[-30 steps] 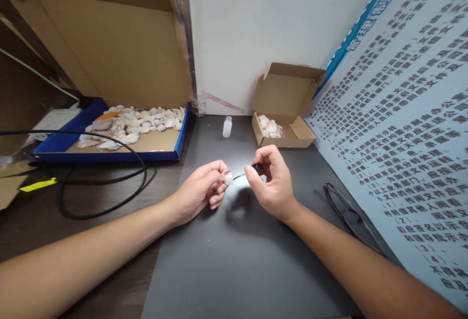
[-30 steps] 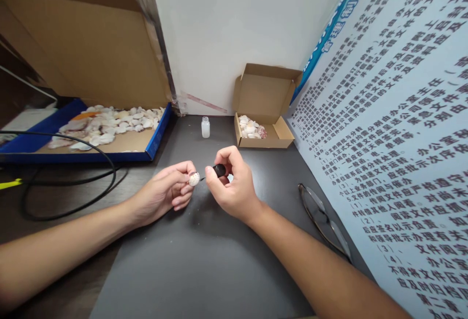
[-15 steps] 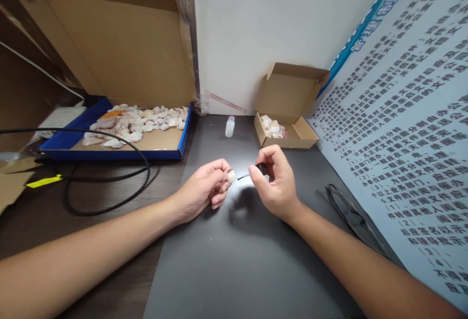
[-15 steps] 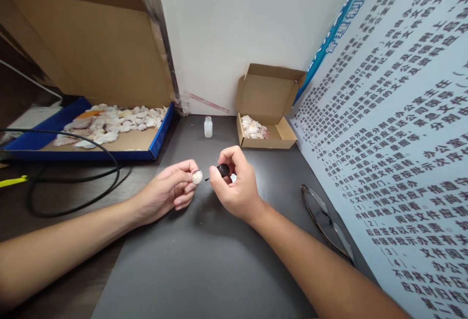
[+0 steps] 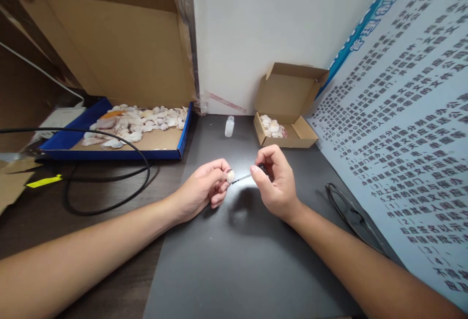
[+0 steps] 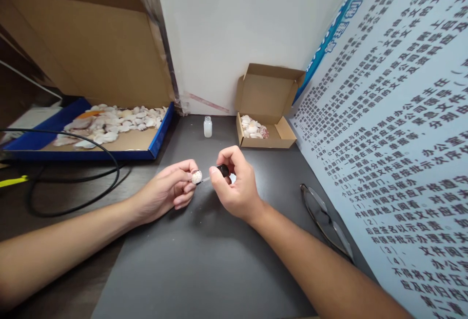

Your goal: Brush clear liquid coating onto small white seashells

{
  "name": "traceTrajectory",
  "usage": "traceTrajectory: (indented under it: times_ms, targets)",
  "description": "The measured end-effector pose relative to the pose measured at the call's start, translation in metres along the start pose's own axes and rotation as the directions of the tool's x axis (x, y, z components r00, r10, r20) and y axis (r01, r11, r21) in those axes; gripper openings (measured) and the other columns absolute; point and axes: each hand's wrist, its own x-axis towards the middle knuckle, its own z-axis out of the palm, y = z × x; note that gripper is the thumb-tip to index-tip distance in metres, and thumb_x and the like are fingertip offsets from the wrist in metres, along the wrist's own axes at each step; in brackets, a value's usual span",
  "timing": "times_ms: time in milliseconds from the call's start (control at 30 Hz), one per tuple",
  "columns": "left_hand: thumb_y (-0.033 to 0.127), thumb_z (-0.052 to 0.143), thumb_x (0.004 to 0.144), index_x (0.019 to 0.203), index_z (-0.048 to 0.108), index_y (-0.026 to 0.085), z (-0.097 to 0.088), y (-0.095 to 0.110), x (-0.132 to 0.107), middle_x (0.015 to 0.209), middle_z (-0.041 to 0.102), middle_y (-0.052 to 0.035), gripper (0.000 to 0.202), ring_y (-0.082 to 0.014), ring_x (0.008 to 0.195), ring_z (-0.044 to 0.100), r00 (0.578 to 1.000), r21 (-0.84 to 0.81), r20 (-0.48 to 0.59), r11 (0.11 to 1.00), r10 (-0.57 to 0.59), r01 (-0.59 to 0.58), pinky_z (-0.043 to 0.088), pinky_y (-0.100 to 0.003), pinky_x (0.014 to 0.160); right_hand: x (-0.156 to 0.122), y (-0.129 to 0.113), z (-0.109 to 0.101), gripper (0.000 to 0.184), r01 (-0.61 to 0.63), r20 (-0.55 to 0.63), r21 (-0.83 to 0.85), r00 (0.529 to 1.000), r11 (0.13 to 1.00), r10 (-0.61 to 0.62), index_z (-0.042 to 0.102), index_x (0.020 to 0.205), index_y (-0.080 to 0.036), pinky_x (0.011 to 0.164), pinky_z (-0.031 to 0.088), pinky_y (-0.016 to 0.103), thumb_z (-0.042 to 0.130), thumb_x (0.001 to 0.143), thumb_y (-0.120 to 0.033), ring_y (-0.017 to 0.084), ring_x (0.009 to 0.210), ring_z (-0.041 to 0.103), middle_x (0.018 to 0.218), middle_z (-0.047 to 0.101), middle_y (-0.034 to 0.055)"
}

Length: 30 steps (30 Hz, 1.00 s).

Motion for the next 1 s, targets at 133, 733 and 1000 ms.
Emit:
traceTrajectory:
  times_ms: [133,733,1000]
  targets:
    - [0.021,0.055,0.079,0.079,0.043,0.019,0.0001,0.0003,0.0001,0.054,0.042,0.0075,0.013,-0.0030,0.038,0.034,1.000,0.000,-0.005,1.000,-0.001,0.001,0.029,-0.015,0.038,0.0000,0.0003,0.0009,0.017,-0.024,0.002,-0.028,1.000,0.999,0.024,0.044,0.084,-0.023,0.046,0.031,0.023,0.060,0.084,-0.022,0.009,0.050,0.037,0.063,0.040,-0.0067]
    - [0.022,0.056,0.078,0.077,0.042,0.018,0.0000,0.0010,0.0008,0.054,0.041,0.0075,0.014,-0.0029,0.038,0.033,1.000,-0.003,0.006,1.000,-0.002,0.003,0.029,-0.015,0.038,0.0008,-0.0001,0.0015,0.016,-0.015,-0.001,-0.055,1.000,0.998,0.015,0.044,0.083,-0.023,0.047,0.032,0.024,0.059,0.083,-0.020,0.009,0.050,0.037,0.063,0.041,-0.0068]
    - [0.022,0.056,0.079,0.078,0.042,0.019,0.0007,0.0013,0.0000,0.055,0.041,0.0071,0.014,-0.0032,0.038,0.034,1.000,-0.007,0.002,1.000,0.000,0.000,0.029,-0.015,0.039,0.0010,0.0009,0.0012,0.015,-0.014,-0.015,-0.013,1.000,1.000,0.014,0.044,0.083,-0.023,0.045,0.030,0.024,0.059,0.086,-0.023,0.008,0.048,0.037,0.063,0.041,-0.0067]
